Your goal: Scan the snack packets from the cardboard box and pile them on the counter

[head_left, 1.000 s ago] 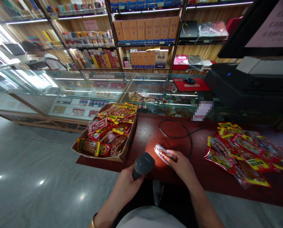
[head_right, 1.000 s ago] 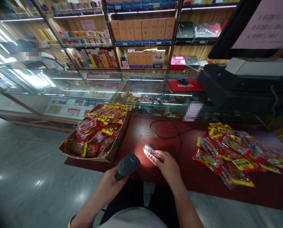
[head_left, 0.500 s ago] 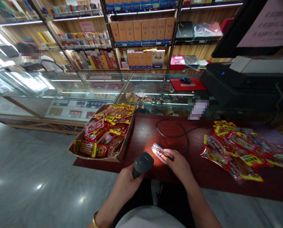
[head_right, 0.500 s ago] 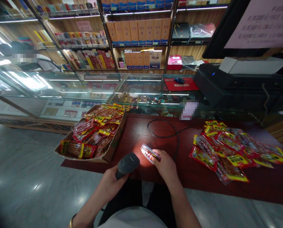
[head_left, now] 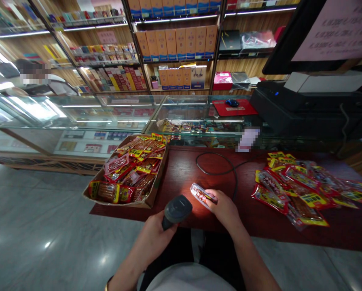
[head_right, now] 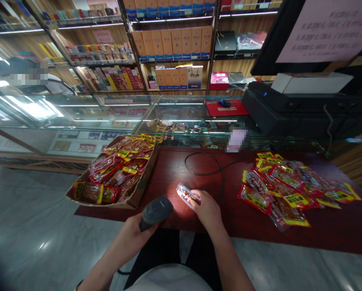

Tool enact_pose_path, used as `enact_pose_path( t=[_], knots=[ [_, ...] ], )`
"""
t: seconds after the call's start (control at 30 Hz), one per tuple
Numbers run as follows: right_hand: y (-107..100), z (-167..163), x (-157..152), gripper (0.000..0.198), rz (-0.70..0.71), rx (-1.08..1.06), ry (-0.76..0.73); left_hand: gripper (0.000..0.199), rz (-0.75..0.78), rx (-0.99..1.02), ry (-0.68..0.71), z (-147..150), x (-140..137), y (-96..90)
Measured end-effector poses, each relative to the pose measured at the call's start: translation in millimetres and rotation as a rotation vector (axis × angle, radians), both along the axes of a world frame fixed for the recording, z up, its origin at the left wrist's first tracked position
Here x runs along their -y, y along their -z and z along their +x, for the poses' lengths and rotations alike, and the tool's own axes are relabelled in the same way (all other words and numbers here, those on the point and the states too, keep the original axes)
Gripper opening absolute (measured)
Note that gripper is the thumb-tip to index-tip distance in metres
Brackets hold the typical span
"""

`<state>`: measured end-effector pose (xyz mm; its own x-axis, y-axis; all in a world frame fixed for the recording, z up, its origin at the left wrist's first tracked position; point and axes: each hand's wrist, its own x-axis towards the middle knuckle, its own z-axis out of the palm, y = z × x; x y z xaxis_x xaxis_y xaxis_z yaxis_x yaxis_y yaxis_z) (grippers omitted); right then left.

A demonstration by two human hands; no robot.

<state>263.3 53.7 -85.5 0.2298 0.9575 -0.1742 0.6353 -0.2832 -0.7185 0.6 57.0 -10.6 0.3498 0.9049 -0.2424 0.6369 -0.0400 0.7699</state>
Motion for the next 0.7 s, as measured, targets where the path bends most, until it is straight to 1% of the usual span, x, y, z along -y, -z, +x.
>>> enact_pose_path(
  t=[0.07,0.17,0.3,0.57,0.63,0.7],
  knots=[
    [-0.5,-0.1,0.6,0.033,0.007,-0.001,-0.005,0.019,0.013,-0.005,-0.025,-3.5,-0.3,-2.1],
    [-0.8,0.3,1.5,0.034,0.019,-0.001,-0.015,0.021,0.027,-0.021,-0.041,-4.8,-2.9,-0.4],
    [-0.6,0.8,1.8,0.035,0.033,0.007,-0.013,0.023,0.009,-0.008,-0.019,1.3,-7.0,6.2],
    [4.5,1.8,2.7,0.031,0.084,-0.023,-0.002,0.02,0.018,-0.029,0.008,19.5,-20.4,24.3],
    [5.9,2.1,2.6,0.031,0.097,-0.026,-0.004,0.019,0.016,-0.034,0.009,21.1,-22.0,26.1],
    [6.0,2.0,2.3,0.032,0.09,-0.022,-0.004,0.019,0.015,-0.037,0.011,19.4,-20.4,23.5]
  ],
)
